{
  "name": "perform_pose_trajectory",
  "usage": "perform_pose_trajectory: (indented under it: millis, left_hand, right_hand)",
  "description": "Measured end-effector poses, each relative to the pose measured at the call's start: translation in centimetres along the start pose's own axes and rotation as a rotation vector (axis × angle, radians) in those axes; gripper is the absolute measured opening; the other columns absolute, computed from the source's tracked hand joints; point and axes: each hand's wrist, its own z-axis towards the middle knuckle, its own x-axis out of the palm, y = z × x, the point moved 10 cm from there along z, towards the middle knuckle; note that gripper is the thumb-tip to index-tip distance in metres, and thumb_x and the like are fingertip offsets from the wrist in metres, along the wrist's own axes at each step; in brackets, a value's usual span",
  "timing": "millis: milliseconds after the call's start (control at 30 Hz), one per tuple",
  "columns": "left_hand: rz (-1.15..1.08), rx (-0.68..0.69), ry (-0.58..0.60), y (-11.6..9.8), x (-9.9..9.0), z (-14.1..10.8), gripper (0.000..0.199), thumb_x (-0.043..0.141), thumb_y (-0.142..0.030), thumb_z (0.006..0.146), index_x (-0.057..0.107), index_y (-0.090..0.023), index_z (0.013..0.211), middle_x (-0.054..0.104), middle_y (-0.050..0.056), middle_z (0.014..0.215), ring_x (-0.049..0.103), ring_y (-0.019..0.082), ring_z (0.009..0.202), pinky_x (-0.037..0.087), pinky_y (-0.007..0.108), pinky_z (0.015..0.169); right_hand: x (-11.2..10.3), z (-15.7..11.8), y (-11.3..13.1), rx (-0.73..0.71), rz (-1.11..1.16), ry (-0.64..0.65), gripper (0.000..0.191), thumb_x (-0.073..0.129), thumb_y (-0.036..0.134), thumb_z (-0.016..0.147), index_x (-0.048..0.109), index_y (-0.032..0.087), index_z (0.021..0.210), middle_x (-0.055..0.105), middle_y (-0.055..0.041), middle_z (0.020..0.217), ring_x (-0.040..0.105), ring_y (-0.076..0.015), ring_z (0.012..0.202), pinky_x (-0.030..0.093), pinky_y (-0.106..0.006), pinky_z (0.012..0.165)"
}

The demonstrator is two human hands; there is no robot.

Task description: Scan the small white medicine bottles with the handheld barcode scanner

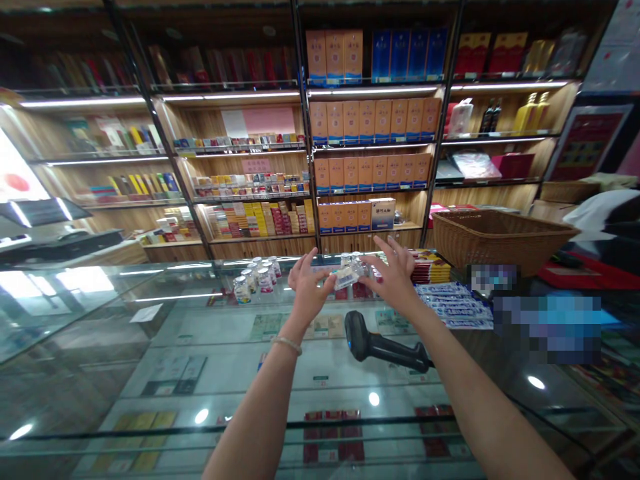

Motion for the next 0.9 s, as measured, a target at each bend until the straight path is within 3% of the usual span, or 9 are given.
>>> perform_pose_trajectory:
  millis: [200,367,467,533,667,900]
  left_hand:
    - [-0.006,0.012,0.066,0.7,1.0,0.1,0.039,0.053,-0.052,0.096,0.079,-0.024,0.088,0.04,0.005,0.162,0.031,0.033,0.148,0.023,0.056,0.124]
    - [0.073,0.021,0.041,0.0,-0.1,0.6,0.04,0.051,-0.053,0.097,0.074,-0.027,0.117,0.031,0.007,0.166,0.023,0.032,0.152,0.02,0.058,0.123]
    - [0.166,0.097,0.013,-1.5,-1.7,0.5,0.058,0.067,-0.057,0.086,0.062,-0.031,0.137,0.025,0.01,0.168,0.018,0.037,0.153,0.013,0.062,0.123]
    - [0.238,0.187,0.015,-2.6,-2.2,0.1,0.069,0.079,-0.057,0.075,0.062,-0.033,0.137,0.026,0.011,0.168,0.019,0.039,0.153,0.006,0.063,0.124]
    - [0.286,0.268,0.028,-3.0,-2.2,-1.0,0.058,0.083,-0.052,0.073,0.069,-0.034,0.126,0.031,0.01,0.166,0.023,0.039,0.153,0.005,0.061,0.124]
    - [0.284,0.235,-0.016,-2.7,-2.0,-2.2,0.039,0.076,-0.048,0.081,0.073,-0.031,0.116,0.033,0.009,0.166,0.027,0.037,0.151,0.007,0.059,0.124]
  right_hand:
    - [0.5,-0.1,0.3,-0.049,-0.024,0.053,0.024,0.065,0.043,0.092,0.071,0.033,0.113,0.038,-0.0031,0.163,0.023,-0.0339,0.151,0.015,-0.063,0.118]
    - [0.2,-0.1,-0.3,-0.024,-0.025,0.006,0.023,0.065,0.043,0.093,0.072,0.032,0.111,0.041,-0.0044,0.161,0.023,-0.0351,0.151,0.014,-0.065,0.118]
    - [0.4,-0.2,-0.3,-0.022,-0.016,0.004,0.023,0.065,0.043,0.092,0.073,0.032,0.111,0.041,-0.0048,0.161,0.023,-0.0353,0.151,0.014,-0.065,0.117]
    - [0.5,-0.3,-0.2,-0.027,-0.017,0.012,0.023,0.067,0.044,0.091,0.074,0.032,0.111,0.04,-0.0049,0.161,0.023,-0.0354,0.151,0.014,-0.065,0.118]
    - [0.7,-0.4,0.4,-0.048,-0.024,0.025,0.025,0.07,0.044,0.089,0.073,0.032,0.112,0.038,-0.0049,0.163,0.022,-0.0355,0.152,0.013,-0.064,0.118]
    - [1.0,-0.7,0.9,-0.072,-0.041,0.04,0.026,0.072,0.042,0.088,0.072,0.031,0.111,0.039,-0.0058,0.162,0.02,-0.0348,0.153,0.011,-0.064,0.12]
